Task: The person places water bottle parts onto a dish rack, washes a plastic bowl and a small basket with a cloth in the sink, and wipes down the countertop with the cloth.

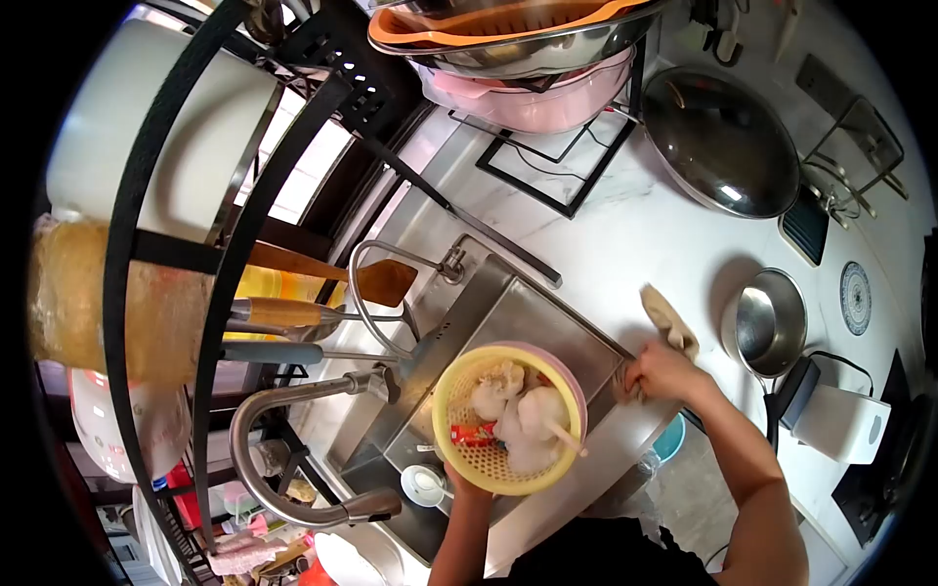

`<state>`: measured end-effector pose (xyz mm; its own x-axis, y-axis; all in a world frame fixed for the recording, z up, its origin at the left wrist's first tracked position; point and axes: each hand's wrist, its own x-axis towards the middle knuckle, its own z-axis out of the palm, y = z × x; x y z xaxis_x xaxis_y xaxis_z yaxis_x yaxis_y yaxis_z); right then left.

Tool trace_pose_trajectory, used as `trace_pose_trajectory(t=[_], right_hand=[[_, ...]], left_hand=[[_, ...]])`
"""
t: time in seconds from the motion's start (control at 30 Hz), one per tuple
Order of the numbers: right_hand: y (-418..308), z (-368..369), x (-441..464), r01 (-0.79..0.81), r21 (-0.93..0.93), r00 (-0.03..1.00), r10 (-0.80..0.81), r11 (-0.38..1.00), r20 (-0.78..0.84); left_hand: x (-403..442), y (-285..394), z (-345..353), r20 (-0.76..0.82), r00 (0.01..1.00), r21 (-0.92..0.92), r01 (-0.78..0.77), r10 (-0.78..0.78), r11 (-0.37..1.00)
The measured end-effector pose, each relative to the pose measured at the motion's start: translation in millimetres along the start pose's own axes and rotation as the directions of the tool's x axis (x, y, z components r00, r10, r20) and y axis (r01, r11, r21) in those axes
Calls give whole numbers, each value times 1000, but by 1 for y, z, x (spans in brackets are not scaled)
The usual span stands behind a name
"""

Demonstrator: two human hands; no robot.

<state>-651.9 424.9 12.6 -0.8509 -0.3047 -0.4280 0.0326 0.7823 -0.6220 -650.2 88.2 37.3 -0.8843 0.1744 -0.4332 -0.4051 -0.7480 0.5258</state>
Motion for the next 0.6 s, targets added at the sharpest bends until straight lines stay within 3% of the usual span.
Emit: trace_pose_trajectory(t=[0.03, 0.1, 0.17, 0.2, 0.23, 0.3, 0.33, 0.37, 0.4, 0.43, 0.5, 0.53, 0.6], right_hand=[[-3, -3, -11, -30, 173, 997, 17, 984, 76], [-17, -23, -32, 56, 108, 990, -42, 992, -134], [-26, -40, -38, -48, 131, 915, 96, 990, -393], [-17, -42, -33, -90, 68, 910, 110, 994, -399], [-20, -48, -35, -168, -80, 945, 137, 982, -299], [1, -36, -26, -168, -245, 840, 8, 955, -542], [3, -44, -24, -168, -249, 840, 6, 954, -543], [4, -51, -23, 128, 469, 824, 169, 874, -540], [3, -54, -22, 358, 897, 855, 295, 258, -426], [1, -55, -19, 356, 898, 854, 300, 258, -425], [-8, -59, -6, 254, 964, 949, 213, -74, -234], [-16, -71, -3, 271, 962, 925, 281, -11, -257], [-6, -81, 9, 288, 958, 910, 317, -17, -268]], left_hand=[[5, -1, 3, 1, 1000, -7, -3, 3, 1000], [16, -6, 12, -12, 999, 136, -29, 31, 990], [30, -11, 43, 42, 999, 100, -14, 10, 995], [37, -12, 60, 53, 998, 92, 31, -36, 995], [46, -14, 76, 66, 994, 85, 76, -82, 993], [75, -21, 97, 173, 980, 136, 73, -97, 988], [91, -25, 109, 165, 980, 156, 86, -112, 984], [103, -30, 119, 149, 980, 175, 103, -130, 979], [112, -33, 129, 168, 971, 247, 126, -170, 961], [121, -37, 140, 190, 959, 319, 144, -212, 937], [135, -49, 158, 147, 953, 412, 186, -266, 892], [145, -53, 167, 173, 945, 455, 172, -276, 873], [166, -58, 177, 205, 915, 528, 194, -346, 827]])
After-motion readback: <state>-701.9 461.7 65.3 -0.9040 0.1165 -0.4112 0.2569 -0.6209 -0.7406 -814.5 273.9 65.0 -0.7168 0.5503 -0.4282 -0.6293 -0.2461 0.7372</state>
